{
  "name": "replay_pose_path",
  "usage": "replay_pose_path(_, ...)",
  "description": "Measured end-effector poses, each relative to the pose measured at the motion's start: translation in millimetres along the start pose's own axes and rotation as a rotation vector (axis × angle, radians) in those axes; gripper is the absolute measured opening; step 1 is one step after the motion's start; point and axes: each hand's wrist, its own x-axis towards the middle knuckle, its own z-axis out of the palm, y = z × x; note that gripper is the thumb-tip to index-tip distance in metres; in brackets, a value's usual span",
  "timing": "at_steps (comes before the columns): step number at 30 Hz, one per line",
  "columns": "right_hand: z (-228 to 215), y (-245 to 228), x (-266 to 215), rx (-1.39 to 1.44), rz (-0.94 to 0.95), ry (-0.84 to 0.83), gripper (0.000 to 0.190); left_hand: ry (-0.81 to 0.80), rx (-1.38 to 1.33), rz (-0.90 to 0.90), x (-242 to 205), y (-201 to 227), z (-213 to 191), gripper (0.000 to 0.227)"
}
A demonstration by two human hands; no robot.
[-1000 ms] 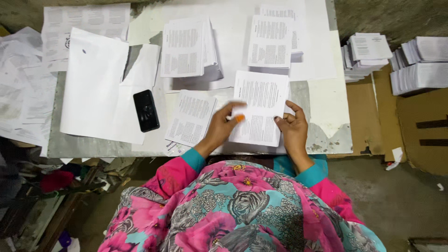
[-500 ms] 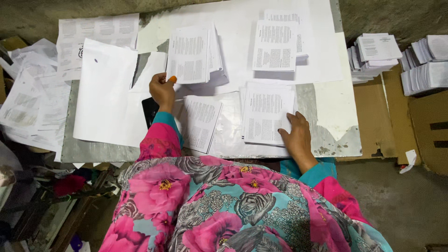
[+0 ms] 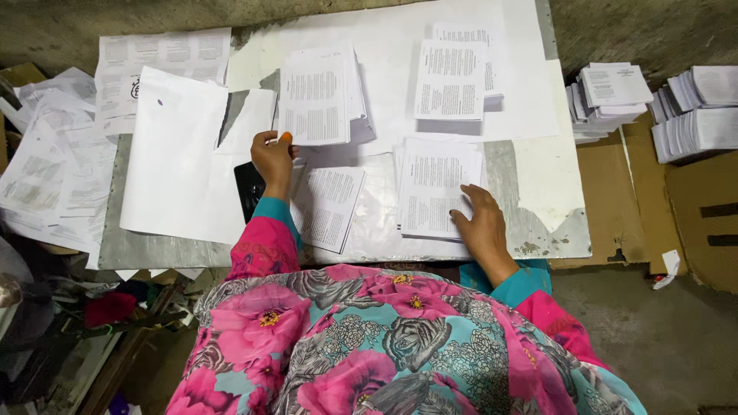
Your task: The person repeatedly picks up printed sheets from a table, folds them in half, and places them into a growing stack. The person handles the sheets one at a time, aligning edges before folding, and maintains a consistent workflow throughout the clip.
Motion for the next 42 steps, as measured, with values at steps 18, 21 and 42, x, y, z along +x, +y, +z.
replay_pose_path(18,-2.4,-18.7,-9.3,0.061,0.007,-0.067,0.054,0.057,0.361,0.356,-25.9,24.0,-17.2,0.015)
replay_pose_path(21,-1.4,-18.5,-7.0,0.092,0.035,-0.074,0.052,0.035,-0.002,0.247,-28.2,24.4,-19.5,0.014)
replay_pose_path(42,-9.1,-21.3,7.5,1.408,0.13,0.085,0.034,-0.473,-0.432,-0.041,-192.5,56.9,18.1,0.017)
